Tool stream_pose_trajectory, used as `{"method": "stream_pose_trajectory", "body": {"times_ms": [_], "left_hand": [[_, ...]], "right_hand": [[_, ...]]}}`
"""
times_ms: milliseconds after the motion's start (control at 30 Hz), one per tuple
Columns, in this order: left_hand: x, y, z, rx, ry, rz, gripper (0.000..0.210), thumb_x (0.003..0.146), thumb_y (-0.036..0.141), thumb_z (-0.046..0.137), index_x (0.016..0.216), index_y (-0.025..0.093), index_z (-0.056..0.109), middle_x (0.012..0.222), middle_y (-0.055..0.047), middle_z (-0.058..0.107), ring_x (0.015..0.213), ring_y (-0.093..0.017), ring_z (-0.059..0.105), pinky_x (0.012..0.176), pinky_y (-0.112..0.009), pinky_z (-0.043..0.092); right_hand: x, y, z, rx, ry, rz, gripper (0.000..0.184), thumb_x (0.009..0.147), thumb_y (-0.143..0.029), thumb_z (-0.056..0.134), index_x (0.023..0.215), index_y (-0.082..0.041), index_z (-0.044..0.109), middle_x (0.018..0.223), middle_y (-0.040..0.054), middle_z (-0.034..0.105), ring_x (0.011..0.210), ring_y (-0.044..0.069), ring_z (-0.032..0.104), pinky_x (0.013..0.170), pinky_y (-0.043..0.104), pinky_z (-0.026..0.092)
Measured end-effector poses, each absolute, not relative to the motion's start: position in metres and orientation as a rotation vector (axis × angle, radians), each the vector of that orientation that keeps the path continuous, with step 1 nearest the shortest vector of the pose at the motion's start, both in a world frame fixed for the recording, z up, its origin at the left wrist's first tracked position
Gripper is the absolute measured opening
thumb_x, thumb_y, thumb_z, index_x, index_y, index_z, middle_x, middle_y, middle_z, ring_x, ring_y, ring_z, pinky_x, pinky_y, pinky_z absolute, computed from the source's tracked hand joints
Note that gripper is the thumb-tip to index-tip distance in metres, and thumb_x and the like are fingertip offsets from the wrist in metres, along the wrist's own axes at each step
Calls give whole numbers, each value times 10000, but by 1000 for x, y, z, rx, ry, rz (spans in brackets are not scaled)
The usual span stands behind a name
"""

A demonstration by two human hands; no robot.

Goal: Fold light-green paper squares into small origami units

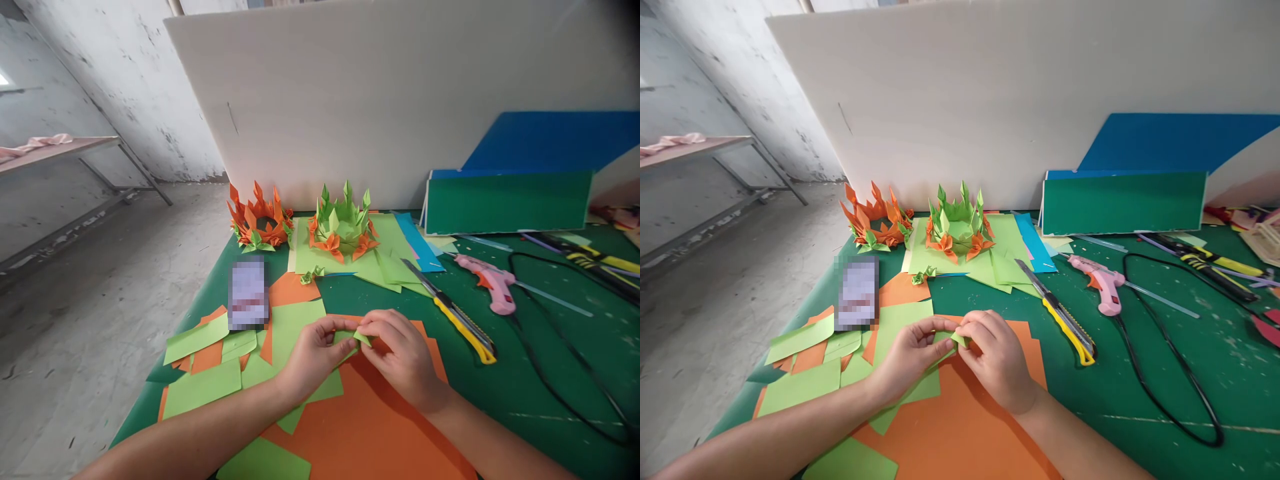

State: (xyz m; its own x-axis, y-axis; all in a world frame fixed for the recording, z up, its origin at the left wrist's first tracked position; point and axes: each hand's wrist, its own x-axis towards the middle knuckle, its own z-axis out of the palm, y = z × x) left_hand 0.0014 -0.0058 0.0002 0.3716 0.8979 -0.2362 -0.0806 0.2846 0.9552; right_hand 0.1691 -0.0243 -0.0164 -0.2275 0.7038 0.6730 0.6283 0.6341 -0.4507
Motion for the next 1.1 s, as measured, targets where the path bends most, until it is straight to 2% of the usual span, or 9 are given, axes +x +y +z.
{"method": "stream_pose_trajectory", "body": {"times_ms": [167,333,500,633,800,1100], "left_hand": [[0,-5,-1,1127,977,800,259,712,252,752,948,156,711,1082,-101,703,995,-230,630,885,-334,488],[0,-4,2,1108,1007,771,244,706,207,736,943,157,705,1040,-80,717,953,-209,638,830,-296,491],[-2,-2,0,1007,1029,718,328,674,277,786,968,157,704,936,-68,730,861,-190,656,770,-290,501],[-6,1,-1,906,1014,700,418,652,330,818,1011,154,697,821,-51,727,808,-177,671,786,-301,508],[-7,2,0,857,1026,731,448,618,340,846,989,142,691,814,-52,724,798,-162,672,803,-296,512],[-7,2,-3,845,979,780,411,672,325,818,1019,160,675,870,-46,705,847,-162,663,849,-313,506]], "right_hand": [[171,-24,-18,-1055,-1982,95,190,842,-42,540,912,-216,568,877,59,644,815,196,613,676,327,519],[174,-24,-21,-1050,-2052,97,192,882,-66,500,948,-217,599,919,70,672,847,205,633,707,347,541],[177,-22,-23,-994,-2145,13,254,908,-90,486,1089,-210,619,981,83,693,911,221,650,756,378,571],[177,-22,-24,-974,-2181,-6,338,912,-101,506,1226,-204,576,1056,100,683,984,244,635,806,413,577],[177,-21,-24,-979,-2225,-12,409,904,-96,516,1303,-189,534,1117,115,664,1027,263,611,842,445,569],[176,-23,-21,-1033,-2256,-43,454,896,-88,493,1339,-188,520,1192,124,636,1121,283,568,915,470,545]]}}
